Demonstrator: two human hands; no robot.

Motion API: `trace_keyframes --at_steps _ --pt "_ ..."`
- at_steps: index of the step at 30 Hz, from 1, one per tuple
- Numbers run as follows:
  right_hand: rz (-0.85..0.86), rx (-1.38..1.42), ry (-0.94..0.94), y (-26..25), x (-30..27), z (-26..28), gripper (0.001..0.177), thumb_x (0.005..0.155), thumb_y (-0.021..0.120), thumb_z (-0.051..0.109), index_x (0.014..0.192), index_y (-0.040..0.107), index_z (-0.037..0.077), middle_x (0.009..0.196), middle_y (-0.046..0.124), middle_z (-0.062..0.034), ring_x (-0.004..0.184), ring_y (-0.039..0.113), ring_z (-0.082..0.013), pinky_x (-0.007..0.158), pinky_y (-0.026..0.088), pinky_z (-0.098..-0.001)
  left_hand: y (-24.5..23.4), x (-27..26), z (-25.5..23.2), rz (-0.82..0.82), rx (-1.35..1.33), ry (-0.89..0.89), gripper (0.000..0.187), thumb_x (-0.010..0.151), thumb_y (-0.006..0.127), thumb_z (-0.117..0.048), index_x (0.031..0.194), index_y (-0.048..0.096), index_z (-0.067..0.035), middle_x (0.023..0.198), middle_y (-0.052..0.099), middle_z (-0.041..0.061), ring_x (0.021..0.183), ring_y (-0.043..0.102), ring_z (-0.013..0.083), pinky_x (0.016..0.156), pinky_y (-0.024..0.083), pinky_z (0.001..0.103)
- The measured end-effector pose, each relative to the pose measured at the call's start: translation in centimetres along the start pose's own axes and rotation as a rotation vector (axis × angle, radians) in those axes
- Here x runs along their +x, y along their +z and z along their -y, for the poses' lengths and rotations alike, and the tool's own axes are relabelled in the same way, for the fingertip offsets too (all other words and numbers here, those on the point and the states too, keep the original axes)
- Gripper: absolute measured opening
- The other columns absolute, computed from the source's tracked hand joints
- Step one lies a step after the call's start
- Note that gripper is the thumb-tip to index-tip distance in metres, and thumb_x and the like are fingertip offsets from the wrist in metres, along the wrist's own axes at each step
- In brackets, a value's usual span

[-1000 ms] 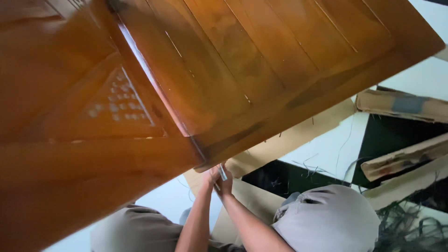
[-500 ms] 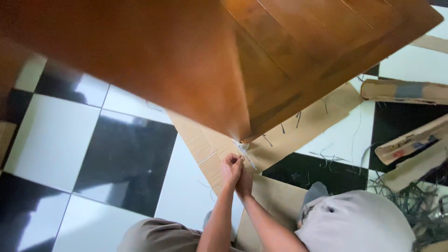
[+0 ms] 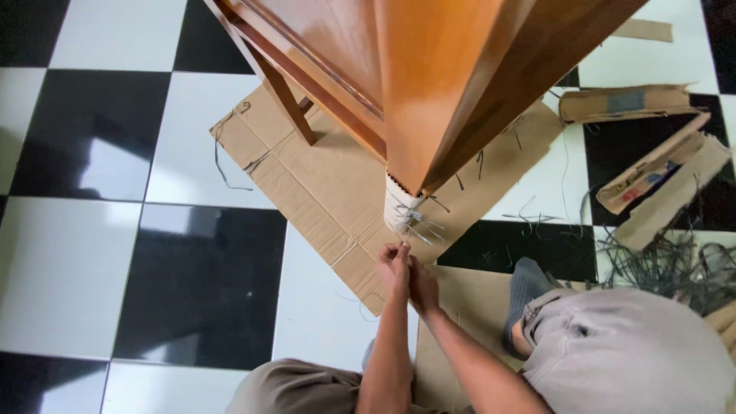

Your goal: Wrapping wooden chair legs with protective cardboard and securing them with ties

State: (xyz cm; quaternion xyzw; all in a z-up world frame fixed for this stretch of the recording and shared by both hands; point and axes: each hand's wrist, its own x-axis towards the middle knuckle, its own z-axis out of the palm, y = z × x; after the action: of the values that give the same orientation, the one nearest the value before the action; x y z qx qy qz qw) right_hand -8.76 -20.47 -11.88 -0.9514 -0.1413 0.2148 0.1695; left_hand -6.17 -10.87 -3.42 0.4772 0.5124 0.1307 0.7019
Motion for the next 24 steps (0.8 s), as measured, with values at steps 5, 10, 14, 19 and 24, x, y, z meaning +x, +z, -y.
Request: trace_keyframes --at_steps 5,10,14,19,24 --pt "-0.028 0.212 -0.005 -3.7 0.0 -0.9 0.057 0.089 0.068 0.013 0.142 0.052 0.023 0.097 0.077 -0.0114 0.097 0.075 -0.0401 0.081 0.059 -0.0559 2.4 0.9 1.3 -0.030 -0.202 -0.058 0.013 0.076 0.080 -0.012 0.077 0.067 -0.011 0.068 0.062 0.005 0.051 0.049 0.0122 0.049 0.039 0.027" --pt "-0.011 0.179 0.009 -8.3 -1.2 1.1 0.051 0.088 0.068 0.014 0.138 0.057 0.018 0.097 0.078 -0.0143 0.096 0.075 -0.0395 0.080 0.060 -0.0537 3.0 -0.5 -0.5 -0.026 -0.203 -0.074 0.017 0.076 0.081 -0.012 0.076 0.064 -0.014 0.069 0.061 0.002 0.053 0.050 0.0100 0.050 0.038 0.023" --pt "0.002 0.187 0.002 -7.4 -1.1 0.1 0.054 0.086 0.070 0.016 0.138 0.057 0.018 0.096 0.079 -0.0130 0.094 0.076 -0.0386 0.078 0.060 -0.0519 2.8 -1.2 -1.1 -0.041 -0.222 -0.075 0.015 0.077 0.080 -0.011 0.075 0.065 -0.011 0.067 0.059 0.004 0.051 0.050 0.0108 0.047 0.039 0.023" --pt "0.075 0.203 0.005 -9.1 -0.9 0.8 0.041 0.089 0.066 0.009 0.130 0.063 0.010 0.096 0.077 -0.0218 0.098 0.073 -0.0453 0.080 0.058 -0.0587 3.5 0.9 2.8 -0.064 -0.223 0.000 0.017 0.077 0.081 -0.011 0.078 0.065 -0.013 0.078 0.065 0.003 0.068 0.056 0.0127 0.057 0.040 0.025" --pt "0.191 0.298 0.095 -11.7 -0.8 0.9 0.037 0.082 0.072 0.014 0.119 0.072 0.017 0.103 0.079 -0.0154 0.104 0.072 -0.0418 0.083 0.056 -0.0566 2.9 -0.5 1.3 -0.066 -0.236 0.010 0.020 0.078 0.082 -0.011 0.077 0.062 -0.015 0.074 0.062 -0.001 0.069 0.056 0.0100 0.056 0.040 0.023"
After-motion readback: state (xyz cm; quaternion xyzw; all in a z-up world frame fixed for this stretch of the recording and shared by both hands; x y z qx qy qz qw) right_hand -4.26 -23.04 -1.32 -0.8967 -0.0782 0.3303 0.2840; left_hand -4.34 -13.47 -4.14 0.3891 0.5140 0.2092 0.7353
